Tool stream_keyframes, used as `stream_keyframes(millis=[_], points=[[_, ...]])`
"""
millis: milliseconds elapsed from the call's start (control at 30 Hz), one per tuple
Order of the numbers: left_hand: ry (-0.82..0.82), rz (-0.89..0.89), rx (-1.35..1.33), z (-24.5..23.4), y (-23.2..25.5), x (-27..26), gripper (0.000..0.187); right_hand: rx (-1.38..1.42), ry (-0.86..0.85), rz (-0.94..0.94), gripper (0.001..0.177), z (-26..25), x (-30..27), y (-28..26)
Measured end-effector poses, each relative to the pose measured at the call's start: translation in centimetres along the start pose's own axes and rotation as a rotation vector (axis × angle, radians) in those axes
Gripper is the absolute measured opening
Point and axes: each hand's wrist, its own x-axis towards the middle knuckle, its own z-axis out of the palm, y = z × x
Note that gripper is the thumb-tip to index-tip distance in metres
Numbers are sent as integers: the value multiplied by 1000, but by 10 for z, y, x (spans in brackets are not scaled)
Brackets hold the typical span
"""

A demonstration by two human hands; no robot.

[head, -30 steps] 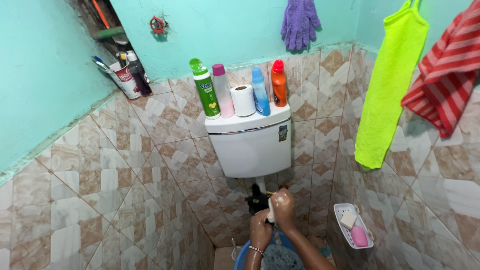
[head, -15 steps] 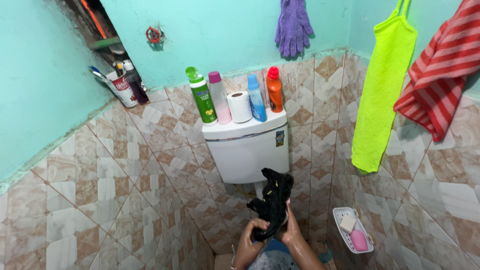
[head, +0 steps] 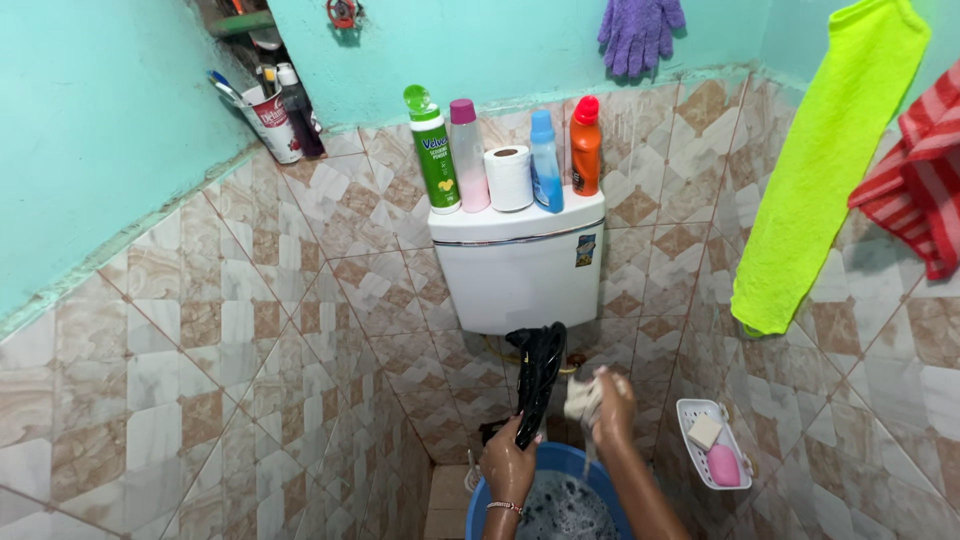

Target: The person washes black shoes by hand in a blue bucket filled with soapy water, using a red scrub brush and a white cloth.

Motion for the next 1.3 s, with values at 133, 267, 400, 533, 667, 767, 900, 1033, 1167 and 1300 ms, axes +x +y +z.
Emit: stream_keyframes(millis=[133,267,400,533,667,767,900,1033,1167,1300], points=[[-17,0,52,1,4,-7,47,349,-177,74,30,44,-18,-58],[37,217,22,-9,17,-15,49,331,-265,49,36,68,-36,-65],[67,273,-7,-5,18,-18,10,-602,-393,-536,28,57,-70,-18],[78,156,105,23,4,-17,4,-992,-593,-1026,23,36,-98,-5],[188,141,-91,34,5,-20,4,-754,-660,-872,21,27,-85,-4],[168,145,25,28,17,-25,29,-796,-810,-1085,21,19,-48,-14],[221,284,-81,7,26,-29,32,-1066,-513,-1057,27,13,-12,-43],[246,436,-77,-6,29,-23,32,-807,-599,-1341,28,33,-61,-63],[132,371,-46,0,23,-27,23,-1009,-614,-914,31,42,-72,-74],[127,339,44,30,5,-22,10,-952,-732,-881,36,41,-103,-34]])
